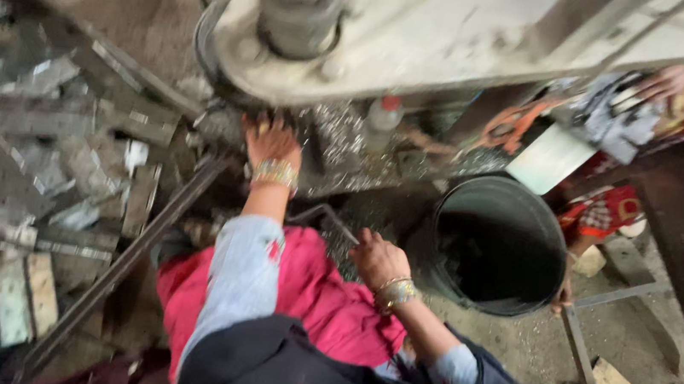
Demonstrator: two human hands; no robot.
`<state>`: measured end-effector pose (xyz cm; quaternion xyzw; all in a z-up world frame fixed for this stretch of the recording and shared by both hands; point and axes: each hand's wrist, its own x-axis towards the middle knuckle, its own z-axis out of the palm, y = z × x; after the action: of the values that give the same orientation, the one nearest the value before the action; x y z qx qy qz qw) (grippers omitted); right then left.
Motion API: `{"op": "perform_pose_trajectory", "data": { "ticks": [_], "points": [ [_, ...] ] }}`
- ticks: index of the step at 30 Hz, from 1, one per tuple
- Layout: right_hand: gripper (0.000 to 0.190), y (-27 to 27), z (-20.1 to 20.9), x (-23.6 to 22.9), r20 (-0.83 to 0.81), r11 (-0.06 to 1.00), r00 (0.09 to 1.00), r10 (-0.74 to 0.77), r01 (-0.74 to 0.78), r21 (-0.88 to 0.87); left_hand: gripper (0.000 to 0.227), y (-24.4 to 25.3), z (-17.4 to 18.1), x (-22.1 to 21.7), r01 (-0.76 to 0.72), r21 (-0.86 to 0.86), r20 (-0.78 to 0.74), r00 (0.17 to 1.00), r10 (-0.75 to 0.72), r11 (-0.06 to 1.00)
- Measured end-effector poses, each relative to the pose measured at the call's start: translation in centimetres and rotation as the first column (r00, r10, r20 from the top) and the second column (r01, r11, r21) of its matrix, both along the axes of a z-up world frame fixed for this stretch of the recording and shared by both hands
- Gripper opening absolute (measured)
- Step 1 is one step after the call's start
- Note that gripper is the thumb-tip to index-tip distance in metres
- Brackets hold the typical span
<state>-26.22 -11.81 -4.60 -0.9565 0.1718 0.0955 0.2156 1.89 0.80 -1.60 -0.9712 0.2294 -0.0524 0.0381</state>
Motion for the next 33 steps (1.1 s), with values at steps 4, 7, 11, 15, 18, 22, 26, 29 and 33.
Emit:
{"op": "perform_pose_trajectory", "data": {
  "ticks": [4, 7, 11, 15, 18, 22, 26, 29, 33],
  "points": [
    [0.029, 1.4, 8.3, 1.4, 0.396, 0.989, 0.916, 0.069, -0.011, -0.147, 0.056, 2.0, 0.5, -6.8, 0.068, 0.122, -0.047, 0.997, -0.063, 0.99],
    [0.025, 1.9, 11.7, 2.9, 0.404, 0.988, 0.914, 0.043, 0.022, -0.155, 0.049, 4.7, -0.1, -13.4, 0.227, 0.051, 0.365, 0.902, -0.23, 0.973],
    [0.027, 2.1, 12.4, 2.8, 0.331, 0.987, 0.942, 0.054, -0.001, -0.159, 0.036, 6.3, 1.1, -14.6, 0.367, -0.108, 0.329, 0.89, -0.315, 0.924],
    [0.026, 1.9, 12.1, 2.7, 0.364, 0.983, 0.928, 0.075, -0.007, -0.184, 0.032, 4.4, 3.7, -11.5, 0.354, -0.189, 0.424, 0.871, -0.25, 0.916],
    [0.024, 2.0, 11.7, 2.9, 0.347, 0.979, 0.936, 0.057, 0.015, -0.202, 0.026, 0.5, 3.7, -10.3, 0.197, -0.222, 0.304, 0.944, -0.124, 0.955],
    [0.024, 2.1, 11.5, 2.6, 0.33, 0.977, 0.941, 0.073, -0.001, -0.213, 0.032, -2.3, 0.8, -8.9, -0.131, -0.29, 0.068, 0.985, 0.157, 0.948],
    [0.026, 2.1, 11.9, 2.7, 0.347, 0.971, 0.934, 0.087, -0.001, -0.241, 0.031, 0.6, -1.1, -8.8, -0.035, -0.248, 0.041, 0.998, 0.046, 0.968],
    [0.029, 2.6, 11.5, 3.2, 0.263, 0.931, 0.963, 0.065, 0.036, -0.363, 0.037, 3.4, -1.6, -11.1, 0.01, -0.097, 0.11, 0.994, 0.001, 0.995],
    [0.026, 2.3, 10.0, 3.6, 0.223, 0.905, 0.964, 0.143, -0.036, -0.424, 0.042, 3.0, -1.4, -12.2, 0.076, -0.11, 0.028, 0.997, -0.073, 0.991]
  ]
}}
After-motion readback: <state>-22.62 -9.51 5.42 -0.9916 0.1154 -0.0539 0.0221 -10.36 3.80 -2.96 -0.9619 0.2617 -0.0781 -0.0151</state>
